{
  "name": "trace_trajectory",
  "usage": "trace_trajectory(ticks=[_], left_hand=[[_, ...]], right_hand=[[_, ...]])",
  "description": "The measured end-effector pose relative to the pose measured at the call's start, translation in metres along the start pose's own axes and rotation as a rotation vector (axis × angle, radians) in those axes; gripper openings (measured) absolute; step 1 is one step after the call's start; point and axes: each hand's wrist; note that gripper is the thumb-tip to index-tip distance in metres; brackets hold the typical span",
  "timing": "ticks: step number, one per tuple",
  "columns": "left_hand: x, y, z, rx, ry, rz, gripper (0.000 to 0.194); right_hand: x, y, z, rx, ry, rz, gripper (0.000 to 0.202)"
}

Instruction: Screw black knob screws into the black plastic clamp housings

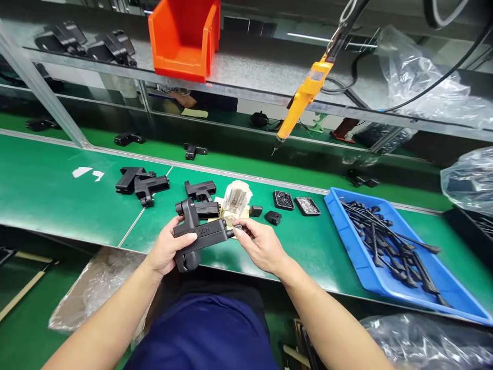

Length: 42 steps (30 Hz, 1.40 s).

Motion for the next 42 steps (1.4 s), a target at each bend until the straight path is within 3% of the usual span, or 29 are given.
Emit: trace_trajectory(ticks=[2, 5, 7, 11, 13, 16, 17, 18, 21, 22, 23, 26, 27, 31, 35, 39, 42], left_hand=[[0.001, 0.004, 0.001, 0.006, 0.035, 0.009, 0.074], [0.004, 0.009, 0.003, -0.003, 0.083, 0.003, 0.073], [0.006, 0.010, 0.004, -0.070, 0.170, 0.009, 0.070], [0.011, 0.014, 0.001, -0.223, 0.400, 0.059, 0.063], [0.012, 0.015, -0.001, -0.170, 0.368, 0.065, 0.061], [0.012, 0.019, -0.005, -0.038, 0.250, 0.060, 0.062], [0.012, 0.020, -0.006, -0.023, 0.234, 0.062, 0.063], [0.012, 0.021, -0.007, -0.029, 0.235, 0.067, 0.064], [0.014, 0.023, -0.009, -0.105, 0.301, 0.059, 0.064], [0.014, 0.024, -0.010, -0.114, 0.317, 0.051, 0.063], [0.015, 0.024, -0.011, -0.107, 0.320, 0.045, 0.063], [0.015, 0.025, -0.013, -0.042, 0.277, 0.047, 0.063], [0.015, 0.025, -0.013, -0.026, 0.265, 0.056, 0.064], [0.013, 0.025, -0.012, 0.010, 0.265, 0.085, 0.065], [0.012, 0.026, -0.012, 0.028, 0.238, 0.071, 0.064], [0.013, 0.025, -0.014, 0.021, 0.237, 0.078, 0.064], [0.013, 0.027, -0.014, 0.024, 0.239, 0.084, 0.065]], right_hand=[[-0.005, -0.001, -0.002, -0.118, -0.005, 0.027, 0.027], [-0.011, -0.001, -0.008, -0.165, -0.009, 0.100, 0.028], [-0.015, -0.002, -0.013, -0.210, -0.070, 0.107, 0.031], [-0.019, -0.004, -0.020, -0.374, -0.145, 0.084, 0.055], [-0.016, -0.005, -0.020, -0.273, -0.016, 0.103, 0.047], [-0.010, -0.006, -0.020, 0.043, 0.177, 0.141, 0.033], [-0.010, -0.006, -0.020, 0.053, 0.196, 0.151, 0.031], [-0.012, -0.007, -0.021, -0.023, 0.205, 0.154, 0.032], [-0.018, -0.009, -0.023, -0.466, 0.317, 0.195, 0.049], [-0.020, -0.010, -0.024, -0.513, 0.364, 0.209, 0.050], [-0.020, -0.010, -0.024, -0.459, 0.385, 0.208, 0.049], [-0.018, -0.008, -0.023, -0.050, 0.252, 0.119, 0.039], [-0.017, -0.008, -0.023, -0.021, 0.191, 0.089, 0.033], [-0.014, -0.008, -0.023, -0.327, 0.153, 0.121, 0.046], [-0.013, -0.009, -0.024, -0.092, 0.138, 0.121, 0.050], [-0.011, -0.010, -0.024, -0.255, 0.163, 0.117, 0.043], [-0.010, -0.010, -0.024, -0.196, 0.193, 0.114, 0.049]])
Point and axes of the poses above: each hand's wrist, its own y-axis towards the middle knuckle, its own x-axis out of the back of the hand, z = x × y, and after that the axes turned 4 degrees about -z, right-handed
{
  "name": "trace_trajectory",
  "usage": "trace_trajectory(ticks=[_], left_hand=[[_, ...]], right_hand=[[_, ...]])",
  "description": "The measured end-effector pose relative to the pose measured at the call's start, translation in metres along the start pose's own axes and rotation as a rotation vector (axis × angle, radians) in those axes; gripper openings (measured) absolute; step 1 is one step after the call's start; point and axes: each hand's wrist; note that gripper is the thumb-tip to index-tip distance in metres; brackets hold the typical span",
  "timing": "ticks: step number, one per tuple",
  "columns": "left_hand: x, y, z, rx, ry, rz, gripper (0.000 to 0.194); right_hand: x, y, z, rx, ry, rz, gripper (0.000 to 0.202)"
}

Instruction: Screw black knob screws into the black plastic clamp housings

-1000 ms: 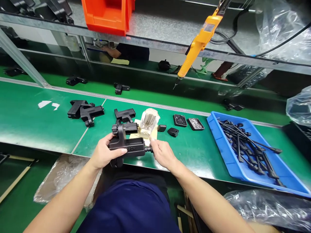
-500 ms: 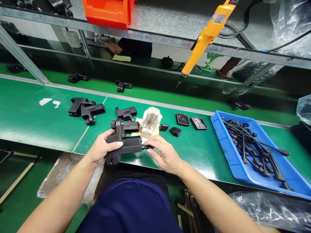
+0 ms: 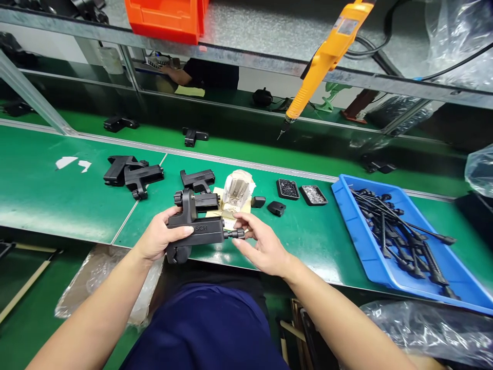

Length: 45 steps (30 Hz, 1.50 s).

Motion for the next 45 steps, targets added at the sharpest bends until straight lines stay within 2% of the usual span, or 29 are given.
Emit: trace_trajectory(ticks=[3, 6, 10, 13, 17, 20, 24, 27, 29, 31, 33, 34, 36, 38, 40, 43, 45], left_hand=[[0.000, 0.002, 0.001, 0.003, 0.008, 0.000, 0.065], [-0.001, 0.002, 0.001, 0.003, 0.015, -0.005, 0.064], [-0.001, 0.001, 0.000, 0.012, 0.013, 0.005, 0.064], [-0.002, 0.001, -0.001, 0.016, 0.030, -0.021, 0.065], [-0.002, 0.001, -0.001, 0.035, 0.027, -0.028, 0.067], [-0.001, 0.001, 0.000, 0.036, 0.012, -0.010, 0.065], [0.000, 0.002, 0.002, 0.050, 0.010, -0.002, 0.067], [0.000, 0.003, 0.003, 0.060, 0.013, -0.011, 0.070], [-0.001, 0.003, 0.003, 0.064, 0.015, -0.004, 0.070], [-0.001, 0.003, 0.002, 0.062, 0.020, -0.007, 0.069], [-0.002, 0.002, 0.001, 0.057, 0.027, -0.018, 0.067], [-0.001, 0.002, 0.001, 0.057, 0.031, -0.018, 0.066], [0.000, 0.002, 0.001, 0.062, 0.045, -0.016, 0.063], [0.001, 0.002, 0.002, 0.071, 0.058, -0.021, 0.062], [0.002, 0.003, 0.004, 0.080, 0.064, -0.030, 0.062], [0.001, 0.004, 0.006, 0.084, 0.074, -0.028, 0.063], [-0.001, 0.004, 0.007, 0.080, 0.074, -0.028, 0.064]], right_hand=[[0.000, -0.001, 0.000, -0.075, -0.012, -0.017, 0.041], [0.000, 0.000, 0.000, -0.004, 0.041, -0.027, 0.050], [0.000, 0.000, -0.001, -0.185, 0.101, -0.029, 0.046], [0.001, -0.001, 0.000, -0.076, 0.130, -0.055, 0.055], [0.002, -0.002, -0.001, -0.181, 0.138, -0.063, 0.046], [0.003, -0.002, -0.002, -0.075, 0.144, -0.066, 0.056], [0.003, -0.003, -0.003, -0.139, 0.157, -0.065, 0.044], [0.003, -0.004, -0.005, -0.052, 0.174, -0.089, 0.053], [0.004, -0.005, -0.006, -0.084, 0.163, -0.095, 0.043], [0.004, -0.006, -0.006, -0.107, 0.156, -0.092, 0.042], [0.004, -0.007, -0.006, -0.042, 0.157, -0.083, 0.049], [0.004, -0.008, -0.006, -0.023, 0.149, -0.084, 0.046], [0.003, -0.009, -0.007, -0.062, 0.111, -0.115, 0.033], [0.003, -0.010, -0.009, -0.089, 0.103, -0.143, 0.036], [0.002, -0.012, -0.011, -0.058, 0.131, -0.131, 0.047], [0.002, -0.015, -0.015, -0.137, 0.126, -0.137, 0.034], [0.003, -0.017, -0.017, -0.157, 0.122, -0.150, 0.035]])
Point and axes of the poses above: each hand's wrist, its own y-axis towards the middle knuckle, its own x-axis out of the back of the hand, z = x × y, and after that the axes turned 4 degrees about -z, right-handed
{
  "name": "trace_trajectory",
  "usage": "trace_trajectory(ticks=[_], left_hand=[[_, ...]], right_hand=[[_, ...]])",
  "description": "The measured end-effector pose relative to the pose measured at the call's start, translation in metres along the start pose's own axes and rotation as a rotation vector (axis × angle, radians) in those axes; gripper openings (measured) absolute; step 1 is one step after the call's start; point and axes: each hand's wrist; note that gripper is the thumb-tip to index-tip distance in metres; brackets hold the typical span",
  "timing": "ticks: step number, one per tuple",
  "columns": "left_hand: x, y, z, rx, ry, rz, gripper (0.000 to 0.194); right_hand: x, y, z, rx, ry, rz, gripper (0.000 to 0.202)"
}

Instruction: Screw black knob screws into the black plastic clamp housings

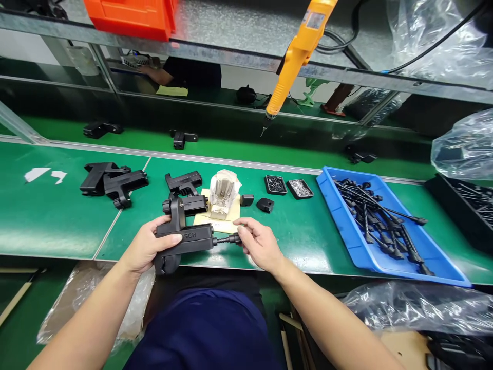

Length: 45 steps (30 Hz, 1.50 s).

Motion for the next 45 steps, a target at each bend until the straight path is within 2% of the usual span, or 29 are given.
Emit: trace_trajectory(ticks=[3, 6, 7, 10, 12, 14, 15, 18, 19, 22, 26, 29, 33, 35, 37, 39, 42, 45], left_hand=[[-0.002, 0.000, 0.001, 0.006, -0.015, 0.012, 0.066], [-0.002, 0.000, 0.001, -0.006, -0.019, 0.020, 0.064], [-0.002, 0.000, 0.001, -0.011, -0.021, 0.017, 0.063], [-0.002, 0.000, 0.002, -0.010, -0.021, 0.010, 0.063], [-0.002, 0.001, 0.002, -0.008, -0.003, 0.010, 0.063], [-0.003, 0.001, 0.002, -0.011, 0.009, 0.012, 0.062], [-0.004, 0.002, 0.003, -0.010, 0.007, 0.010, 0.062], [-0.006, 0.003, 0.004, 0.011, -0.021, 0.005, 0.062], [-0.007, 0.003, 0.004, 0.018, -0.034, 0.003, 0.063], [-0.009, 0.003, 0.005, 0.020, -0.078, 0.007, 0.064], [-0.009, 0.006, 0.005, 0.020, -0.121, 0.036, 0.065], [-0.009, 0.007, 0.005, 0.020, -0.135, 0.039, 0.065], [-0.008, 0.006, 0.007, 0.021, -0.157, 0.064, 0.067], [-0.006, 0.007, 0.008, 0.021, -0.158, 0.068, 0.067], [-0.002, 0.008, 0.008, 0.015, -0.159, 0.057, 0.067], [0.003, 0.009, 0.007, 0.004, -0.162, 0.036, 0.066], [0.011, 0.010, 0.004, -0.026, -0.187, -0.050, 0.062], [0.021, 0.012, 0.004, -0.035, -0.246, -0.211, 0.057]], right_hand=[[0.001, -0.002, -0.003, 0.109, 0.016, 0.053, 0.048], [0.002, -0.002, -0.006, 0.023, -0.004, 0.027, 0.035], [0.002, -0.002, -0.007, 0.004, 0.001, 0.022, 0.038], [0.002, -0.001, -0.008, 0.086, 0.020, 0.046, 0.050], [0.001, 0.000, -0.008, 0.021, 0.002, 0.049, 0.037], [0.000, 0.001, -0.008, -0.122, 0.012, 0.037, 0.041], [0.000, 0.001, -0.008, -0.140, 0.032, 0.040, 0.041], [0.000, 0.001, -0.007, 0.032, 0.089, 0.080, 0.053], [0.000, 0.001, -0.007, 0.055, 0.081, 0.085, 0.049], [0.001, 0.000, -0.009, -0.032, 0.007, 0.067, 0.040], [0.003, 0.001, -0.017, 0.116, -0.054, 0.046, 0.048], [0.004, 0.002, -0.021, 0.066, -0.090, 0.057, 0.035], [0.002, 0.002, -0.020, 0.088, -0.005, 0.065, 0.044], [0.003, 0.004, -0.017, -0.055, 0.070, 0.014, 0.045], [0.008, 0.006, -0.013, -0.307, 0.169, -0.109, 0.053], [0.017, 0.010, -0.012, -0.466, 0.258, -0.242, 0.060], [0.040, 0.017, -0.022, -0.490, 0.260, -0.374, 0.065], [0.065, 0.024, -0.049, -0.529, 0.168, -0.466, 0.063]])
Point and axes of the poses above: each hand's wrist, its own y-axis towards the middle knuckle, its own x-axis out of the back of the hand, z = x × y, and after that the axes turned 4 degrees about -z, right-handed
